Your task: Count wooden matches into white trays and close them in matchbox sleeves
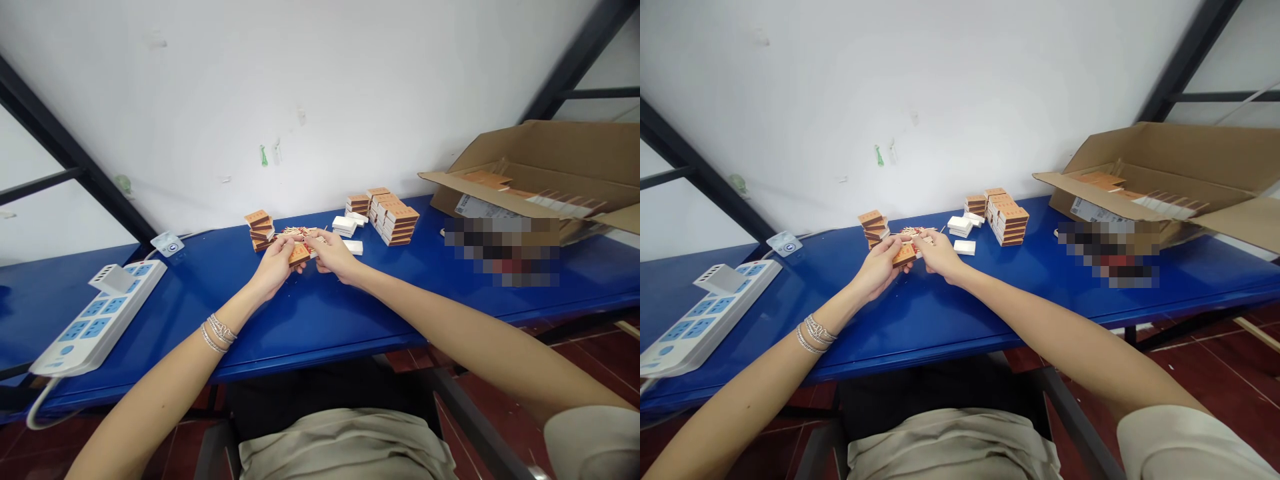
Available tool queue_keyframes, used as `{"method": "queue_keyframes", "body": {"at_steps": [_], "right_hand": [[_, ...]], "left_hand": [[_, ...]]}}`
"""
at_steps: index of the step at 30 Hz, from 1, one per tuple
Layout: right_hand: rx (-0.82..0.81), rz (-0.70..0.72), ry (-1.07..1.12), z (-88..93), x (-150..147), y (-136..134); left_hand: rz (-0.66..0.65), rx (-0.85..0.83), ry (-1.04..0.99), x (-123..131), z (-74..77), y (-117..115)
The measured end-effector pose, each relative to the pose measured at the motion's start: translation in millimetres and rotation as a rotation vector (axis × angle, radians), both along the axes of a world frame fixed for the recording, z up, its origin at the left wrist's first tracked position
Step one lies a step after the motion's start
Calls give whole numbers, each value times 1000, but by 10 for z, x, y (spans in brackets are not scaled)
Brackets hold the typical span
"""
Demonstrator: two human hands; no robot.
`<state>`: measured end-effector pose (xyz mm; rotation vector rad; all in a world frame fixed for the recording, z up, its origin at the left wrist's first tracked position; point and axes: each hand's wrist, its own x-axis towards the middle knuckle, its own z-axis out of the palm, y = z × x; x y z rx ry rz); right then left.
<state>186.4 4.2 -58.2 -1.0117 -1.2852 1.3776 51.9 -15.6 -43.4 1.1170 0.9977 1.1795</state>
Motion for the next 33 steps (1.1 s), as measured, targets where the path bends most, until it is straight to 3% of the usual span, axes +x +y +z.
{"method": "queue_keyframes", "body": {"at_steps": [4,14,21,27,31,33], "right_hand": [[13,-27,2,0,-20,-16],[35,-19,-2,-32,-51,-26],[89,-72,13,-52,-72,-33],[37,-45,75,-76,-84,-45],[-27,-44,137,-39,-89,-66],[-52,-59,157,-5,-78,-73]], "left_hand": [[75,40,10,31,-60,27],[108,71,51,36,-126,73],[132,197,192,40,-148,87],[112,231,313,1,-173,128],[184,479,620,-81,-123,109],[129,662,743,-141,-82,90]]}}
